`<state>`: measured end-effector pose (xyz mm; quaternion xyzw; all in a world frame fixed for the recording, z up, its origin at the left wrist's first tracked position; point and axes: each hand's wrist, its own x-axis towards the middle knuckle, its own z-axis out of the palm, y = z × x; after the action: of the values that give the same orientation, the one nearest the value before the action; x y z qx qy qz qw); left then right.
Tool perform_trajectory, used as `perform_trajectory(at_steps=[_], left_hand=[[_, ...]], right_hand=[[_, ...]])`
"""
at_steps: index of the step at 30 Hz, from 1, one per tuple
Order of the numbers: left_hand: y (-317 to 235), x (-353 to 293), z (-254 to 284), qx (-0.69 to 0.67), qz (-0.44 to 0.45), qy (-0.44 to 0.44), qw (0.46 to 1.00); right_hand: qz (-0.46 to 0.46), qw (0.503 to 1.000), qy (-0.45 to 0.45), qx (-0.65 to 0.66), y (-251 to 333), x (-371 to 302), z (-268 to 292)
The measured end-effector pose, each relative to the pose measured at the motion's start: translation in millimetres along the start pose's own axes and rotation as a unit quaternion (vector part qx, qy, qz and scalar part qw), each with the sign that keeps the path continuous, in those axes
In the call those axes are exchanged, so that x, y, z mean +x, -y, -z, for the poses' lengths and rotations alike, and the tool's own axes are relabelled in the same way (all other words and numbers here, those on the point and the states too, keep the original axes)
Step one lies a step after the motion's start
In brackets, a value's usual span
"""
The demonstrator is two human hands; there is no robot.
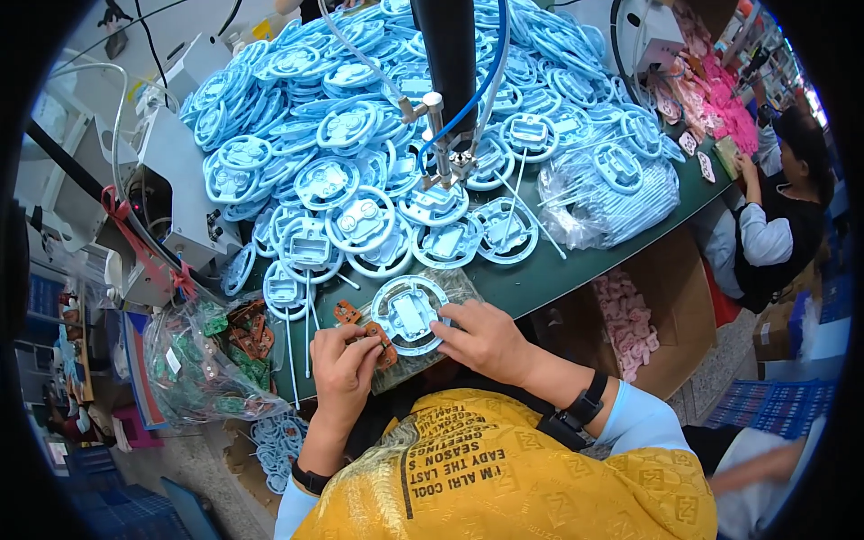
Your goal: Assembling electronic toy components onto a plastic frame using an electric screwdriver.
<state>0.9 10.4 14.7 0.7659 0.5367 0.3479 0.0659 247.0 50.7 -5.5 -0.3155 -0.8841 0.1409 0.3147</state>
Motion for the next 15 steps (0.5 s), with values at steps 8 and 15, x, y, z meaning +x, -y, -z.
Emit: perform_trajectory(at_steps=[8,15], left_hand=[[2,17,-17,-0.001,-0.041,0.035,0.999],[2,34,-34,-0.016,-0.069,0.046,0.996]], right_hand=[[0.027,0.999,-0.001,-0.039,-5,-7,-8],[0.024,0.999,0.003,-0.036,-6,-10,-9]])
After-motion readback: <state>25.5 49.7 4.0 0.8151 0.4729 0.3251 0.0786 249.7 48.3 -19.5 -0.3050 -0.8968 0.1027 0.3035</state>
